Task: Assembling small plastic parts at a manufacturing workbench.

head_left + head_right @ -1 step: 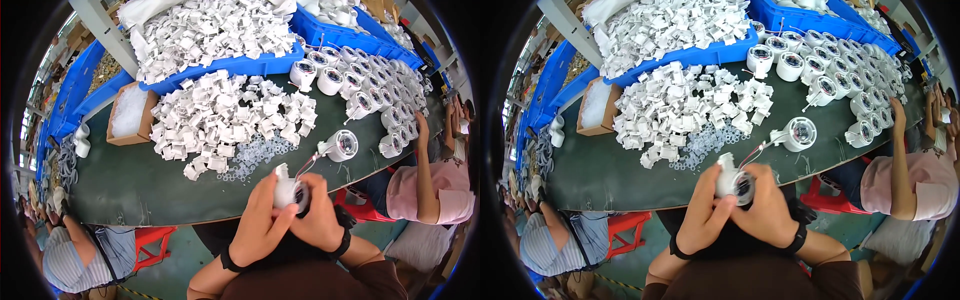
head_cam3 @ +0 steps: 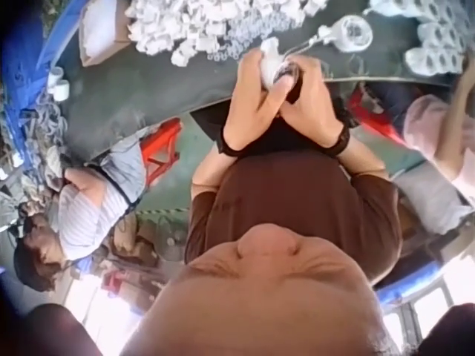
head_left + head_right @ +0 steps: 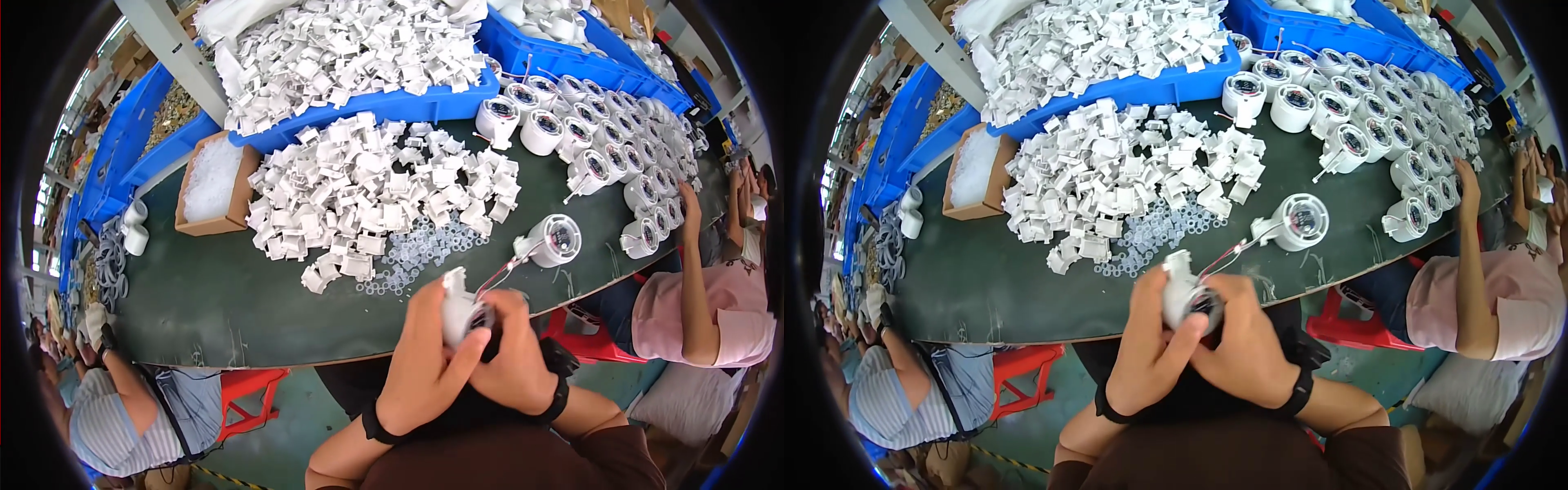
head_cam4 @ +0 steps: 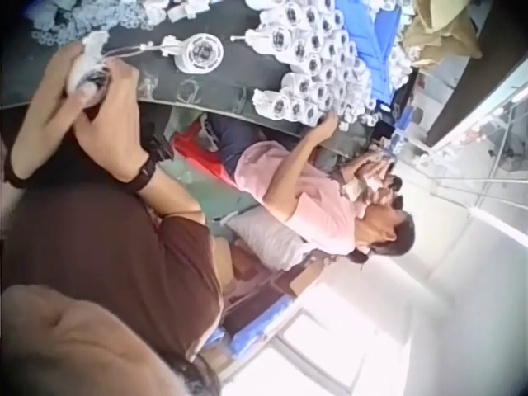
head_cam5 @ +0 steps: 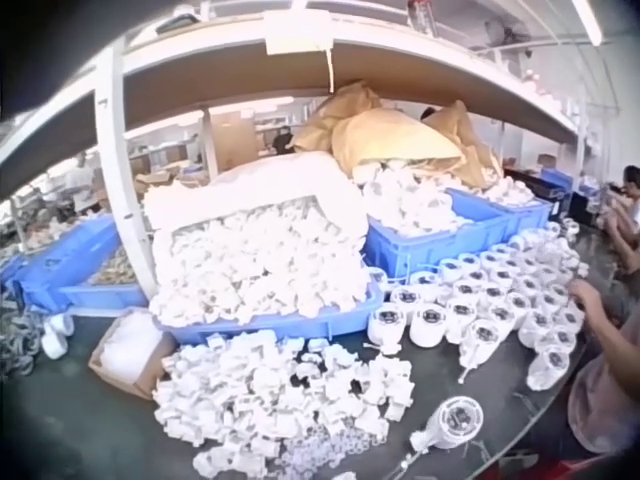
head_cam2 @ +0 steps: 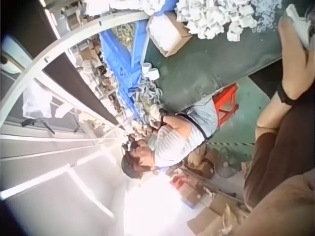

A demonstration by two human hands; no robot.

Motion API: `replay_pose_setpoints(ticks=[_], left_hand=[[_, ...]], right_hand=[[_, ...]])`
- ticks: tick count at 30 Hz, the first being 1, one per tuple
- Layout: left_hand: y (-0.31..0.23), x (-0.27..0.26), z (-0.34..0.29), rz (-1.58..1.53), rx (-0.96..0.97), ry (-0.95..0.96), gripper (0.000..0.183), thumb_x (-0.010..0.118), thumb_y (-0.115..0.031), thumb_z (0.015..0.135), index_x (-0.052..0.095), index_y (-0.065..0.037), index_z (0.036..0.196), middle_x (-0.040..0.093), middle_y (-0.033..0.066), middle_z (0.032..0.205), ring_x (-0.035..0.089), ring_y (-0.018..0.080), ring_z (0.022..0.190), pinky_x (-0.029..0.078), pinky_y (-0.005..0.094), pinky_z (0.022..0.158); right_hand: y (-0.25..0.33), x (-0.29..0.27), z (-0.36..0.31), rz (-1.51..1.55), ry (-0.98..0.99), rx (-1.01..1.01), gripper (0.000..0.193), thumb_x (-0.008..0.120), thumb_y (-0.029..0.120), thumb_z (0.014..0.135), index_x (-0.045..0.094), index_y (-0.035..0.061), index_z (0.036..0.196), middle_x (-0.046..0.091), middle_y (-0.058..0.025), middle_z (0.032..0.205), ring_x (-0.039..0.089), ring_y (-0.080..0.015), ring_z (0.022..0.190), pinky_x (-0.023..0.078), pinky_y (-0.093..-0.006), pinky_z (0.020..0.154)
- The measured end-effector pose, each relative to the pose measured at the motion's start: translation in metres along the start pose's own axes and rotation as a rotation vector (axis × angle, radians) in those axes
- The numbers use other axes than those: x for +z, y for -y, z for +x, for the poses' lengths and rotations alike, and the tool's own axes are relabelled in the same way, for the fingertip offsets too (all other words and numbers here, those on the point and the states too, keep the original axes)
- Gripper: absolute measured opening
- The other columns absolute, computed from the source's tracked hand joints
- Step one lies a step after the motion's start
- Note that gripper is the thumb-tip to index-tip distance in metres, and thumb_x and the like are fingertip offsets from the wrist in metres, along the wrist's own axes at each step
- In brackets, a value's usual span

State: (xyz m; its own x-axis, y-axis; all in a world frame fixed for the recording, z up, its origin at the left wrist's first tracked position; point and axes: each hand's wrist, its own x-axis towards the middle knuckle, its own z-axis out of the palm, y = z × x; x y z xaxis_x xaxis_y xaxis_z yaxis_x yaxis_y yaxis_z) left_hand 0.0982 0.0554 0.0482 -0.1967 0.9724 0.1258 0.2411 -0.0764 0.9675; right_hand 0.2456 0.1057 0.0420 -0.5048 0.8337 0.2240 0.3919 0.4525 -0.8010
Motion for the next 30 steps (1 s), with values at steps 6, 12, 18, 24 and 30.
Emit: replay_pose_setpoints(ticks=[6, 12, 18, 24, 30], left_hand=[[0.009, -0.02, 0.003, 0.316, 0.106, -0.13, 0.04, 0.072, -0.013, 0.09, 0.057, 0.002, 0.125, 0.059, 0.0198, 0.121, 0.057, 0.0377, 0.108, 0.048, 0.0432, 0.093], [0.001, -0.018, 0.004, 0.435, 0.126, -0.164, 0.038, 0.074, -0.005, 0.078, 0.062, -0.001, 0.114, 0.063, 0.0172, 0.113, 0.06, 0.0374, 0.103, 0.05, 0.044, 0.09], [-0.001, -0.016, 0.001, 0.466, 0.115, -0.168, 0.027, 0.069, -0.002, 0.078, 0.065, -0.002, 0.105, 0.065, 0.0148, 0.108, 0.062, 0.0349, 0.098, 0.052, 0.0425, 0.084], [0.004, -0.019, 0.0, 0.314, 0.087, -0.249, 0.014, 0.06, 0.001, 0.087, 0.065, 0.001, 0.101, 0.066, 0.0162, 0.1, 0.064, 0.0315, 0.089, 0.052, 0.0381, 0.082], [0.005, -0.018, -0.003, 0.185, 0.056, -0.275, 0.012, 0.061, -0.002, 0.09, 0.065, 0.001, 0.101, 0.067, 0.0171, 0.102, 0.067, 0.0342, 0.088, 0.055, 0.0408, 0.079]], right_hand=[[-0.005, -0.009, 0.013, 0.312, 0.291, -0.079, 0.045, 0.069, -0.004, 0.089, 0.05, 0.0004, 0.13, 0.059, -0.0157, 0.132, 0.061, -0.0249, 0.122, 0.049, -0.0361, 0.102], [-0.004, -0.018, 0.019, 0.527, 0.156, 0.218, 0.032, 0.063, 0.0, 0.099, 0.057, 0.0004, 0.131, 0.067, -0.0093, 0.112, 0.066, -0.0135, 0.099, 0.054, -0.0294, 0.09], [-0.003, -0.018, 0.023, 0.855, 0.235, 0.252, 0.02, 0.065, -0.002, 0.099, 0.065, -0.0023, 0.119, 0.067, -0.0086, 0.106, 0.066, -0.0124, 0.09, 0.055, -0.0269, 0.081], [0.0, -0.002, 0.028, 0.589, 0.154, 0.053, 0.016, 0.069, -0.005, 0.094, 0.069, -0.0004, 0.11, 0.068, -0.0083, 0.105, 0.066, -0.0099, 0.084, 0.055, -0.0247, 0.075], [0.005, 0.013, 0.02, 0.636, 0.107, 0.181, 0.014, 0.069, -0.006, 0.094, 0.065, -0.0007, 0.107, 0.063, -0.0058, 0.101, 0.064, -0.0098, 0.087, 0.052, -0.0245, 0.074]])
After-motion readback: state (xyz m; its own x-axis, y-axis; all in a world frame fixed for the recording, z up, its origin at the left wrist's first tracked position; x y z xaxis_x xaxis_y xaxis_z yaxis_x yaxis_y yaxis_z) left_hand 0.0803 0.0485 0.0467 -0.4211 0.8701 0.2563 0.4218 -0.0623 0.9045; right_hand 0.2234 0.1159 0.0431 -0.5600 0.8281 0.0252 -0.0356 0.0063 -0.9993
